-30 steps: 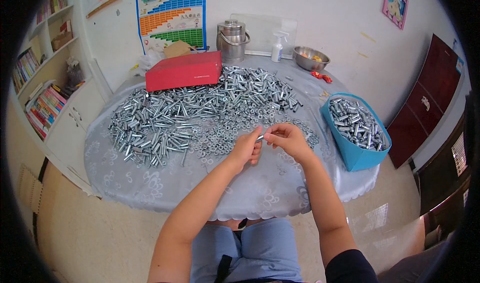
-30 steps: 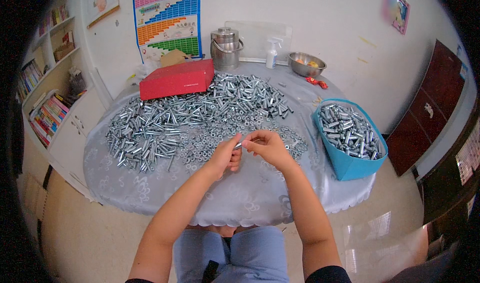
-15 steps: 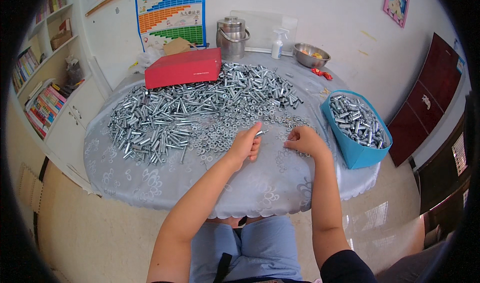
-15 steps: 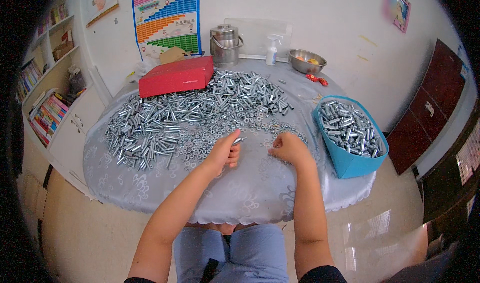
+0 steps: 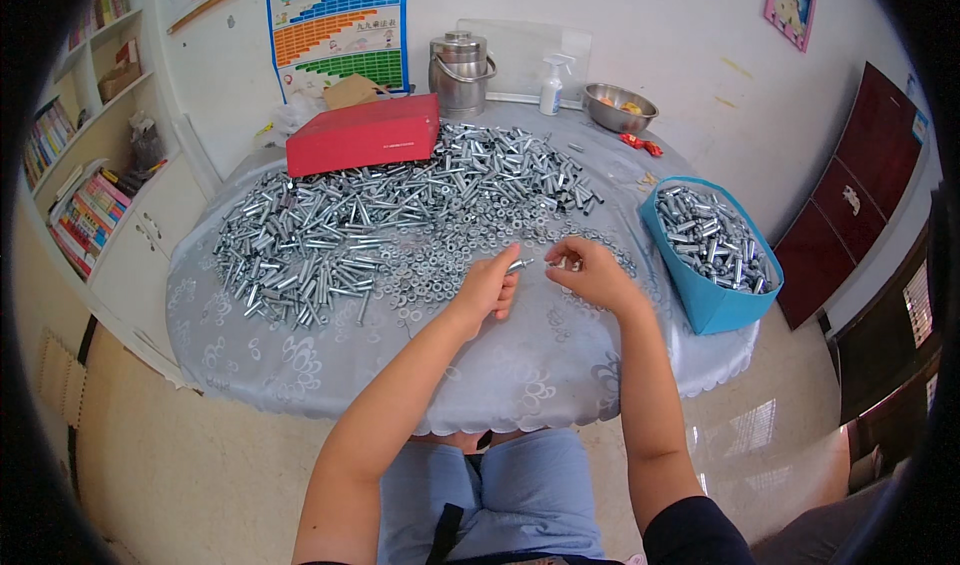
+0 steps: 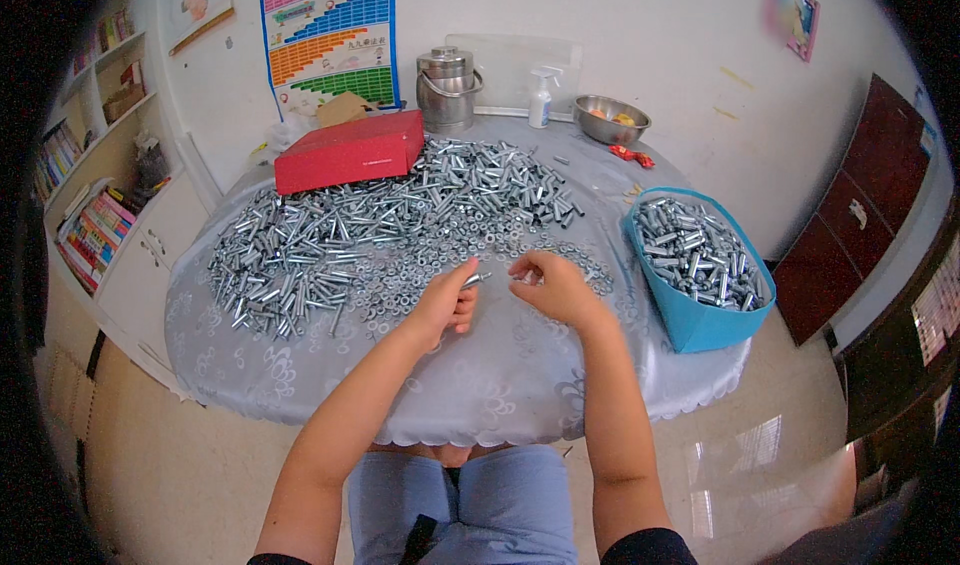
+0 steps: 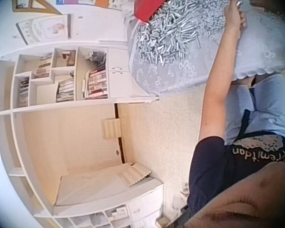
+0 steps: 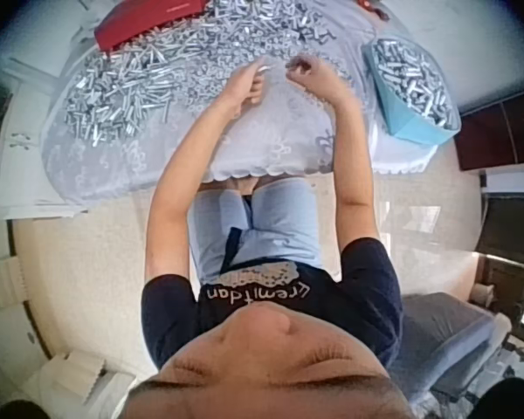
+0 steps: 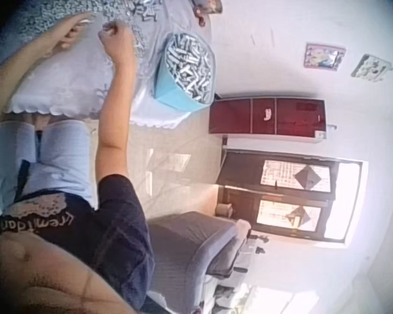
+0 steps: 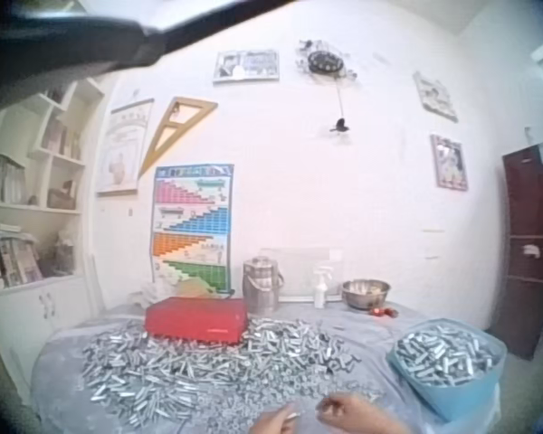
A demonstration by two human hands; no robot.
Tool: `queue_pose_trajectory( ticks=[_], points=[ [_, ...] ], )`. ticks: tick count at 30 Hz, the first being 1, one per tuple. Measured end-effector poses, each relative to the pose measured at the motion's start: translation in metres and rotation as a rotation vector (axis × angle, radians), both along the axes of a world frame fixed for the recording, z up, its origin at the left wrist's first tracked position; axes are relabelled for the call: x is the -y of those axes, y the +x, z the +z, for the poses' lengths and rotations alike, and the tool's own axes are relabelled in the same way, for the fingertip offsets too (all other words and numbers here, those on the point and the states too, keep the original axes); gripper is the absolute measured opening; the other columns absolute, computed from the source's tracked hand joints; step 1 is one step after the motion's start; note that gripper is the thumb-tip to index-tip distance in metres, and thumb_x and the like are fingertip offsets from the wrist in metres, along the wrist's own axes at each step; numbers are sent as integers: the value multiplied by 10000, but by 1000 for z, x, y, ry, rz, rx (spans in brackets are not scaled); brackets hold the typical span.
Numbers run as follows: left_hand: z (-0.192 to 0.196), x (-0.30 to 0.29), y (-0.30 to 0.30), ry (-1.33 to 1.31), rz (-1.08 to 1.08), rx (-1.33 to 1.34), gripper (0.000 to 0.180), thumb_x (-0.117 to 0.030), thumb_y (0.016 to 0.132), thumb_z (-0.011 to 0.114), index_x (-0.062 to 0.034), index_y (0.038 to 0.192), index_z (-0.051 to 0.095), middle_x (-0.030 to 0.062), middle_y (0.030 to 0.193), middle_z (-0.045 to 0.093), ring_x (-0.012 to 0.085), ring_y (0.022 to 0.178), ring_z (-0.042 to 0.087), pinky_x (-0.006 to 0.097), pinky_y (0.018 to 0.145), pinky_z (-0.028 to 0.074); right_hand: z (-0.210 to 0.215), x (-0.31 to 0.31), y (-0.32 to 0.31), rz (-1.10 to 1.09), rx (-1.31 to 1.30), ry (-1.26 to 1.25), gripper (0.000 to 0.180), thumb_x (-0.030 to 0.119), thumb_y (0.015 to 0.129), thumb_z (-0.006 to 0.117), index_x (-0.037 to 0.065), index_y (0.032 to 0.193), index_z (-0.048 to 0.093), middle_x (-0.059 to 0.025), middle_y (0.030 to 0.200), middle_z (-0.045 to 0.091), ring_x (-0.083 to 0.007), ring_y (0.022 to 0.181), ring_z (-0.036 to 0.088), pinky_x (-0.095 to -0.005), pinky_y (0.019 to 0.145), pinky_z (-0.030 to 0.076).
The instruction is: The person sits at a table and repeatedly picks up bolts and washers from a large pile. They thread the washers onto the bolts by hand and place the assembled units into a blue plastic bin.
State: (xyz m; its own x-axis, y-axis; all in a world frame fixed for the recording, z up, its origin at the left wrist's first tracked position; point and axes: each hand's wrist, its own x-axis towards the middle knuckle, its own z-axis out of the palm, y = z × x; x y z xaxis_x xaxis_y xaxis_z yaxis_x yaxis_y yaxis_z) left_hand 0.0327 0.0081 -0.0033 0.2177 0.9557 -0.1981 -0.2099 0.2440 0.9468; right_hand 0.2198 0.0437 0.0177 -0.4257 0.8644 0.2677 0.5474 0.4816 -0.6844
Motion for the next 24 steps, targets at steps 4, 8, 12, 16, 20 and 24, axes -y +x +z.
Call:
queue_pose_trajectory(
  ticks=[4,8,12,16,20,24],
  points=[
    [-1,-1,-1,-16,-2,0,494,-513,838,436,-152,531,299,-49,453,255,87,359,249,258,370,250,2,2,-12,141,-315,-113,195,113,721,667,24,884,608,-10,791,592,-74,669,499,-219,616,415],
    [2,1,2,-38,-5,-9,498,-512,840,428,-166,523,264,-51,452,231,81,367,217,249,384,233,-3,1,-16,222,-440,-127,186,94,749,660,9,904,600,-1,818,589,-55,695,496,-198,624,414],
    [1,0,0,-39,19,-12,492,-496,843,431,-154,520,288,-49,453,247,84,364,231,247,373,233,1,6,-21,237,-487,-224,172,89,769,646,2,906,589,-2,809,586,-59,702,508,-201,641,425],
    [-7,-3,3,53,83,-50,478,-461,854,440,-134,521,336,-41,452,282,84,357,252,252,352,231,-2,6,-20,182,-418,-216,160,143,809,613,-4,865,583,0,745,569,-61,661,490,-212,609,413],
    [-9,0,4,182,134,-132,464,-433,863,446,-111,534,384,-33,454,316,79,356,273,252,339,236,-4,5,-23,160,-235,-111,269,254,866,532,-3,797,577,-11,658,535,-62,608,455,-230,560,387],
    [-10,-2,5,206,105,-187,468,-433,865,443,-101,537,401,-31,453,326,77,357,288,244,338,246,-3,8,-19,230,-228,-175,344,309,878,492,2,743,566,-21,631,517,-72,597,455,-231,546,373]
  ],
)
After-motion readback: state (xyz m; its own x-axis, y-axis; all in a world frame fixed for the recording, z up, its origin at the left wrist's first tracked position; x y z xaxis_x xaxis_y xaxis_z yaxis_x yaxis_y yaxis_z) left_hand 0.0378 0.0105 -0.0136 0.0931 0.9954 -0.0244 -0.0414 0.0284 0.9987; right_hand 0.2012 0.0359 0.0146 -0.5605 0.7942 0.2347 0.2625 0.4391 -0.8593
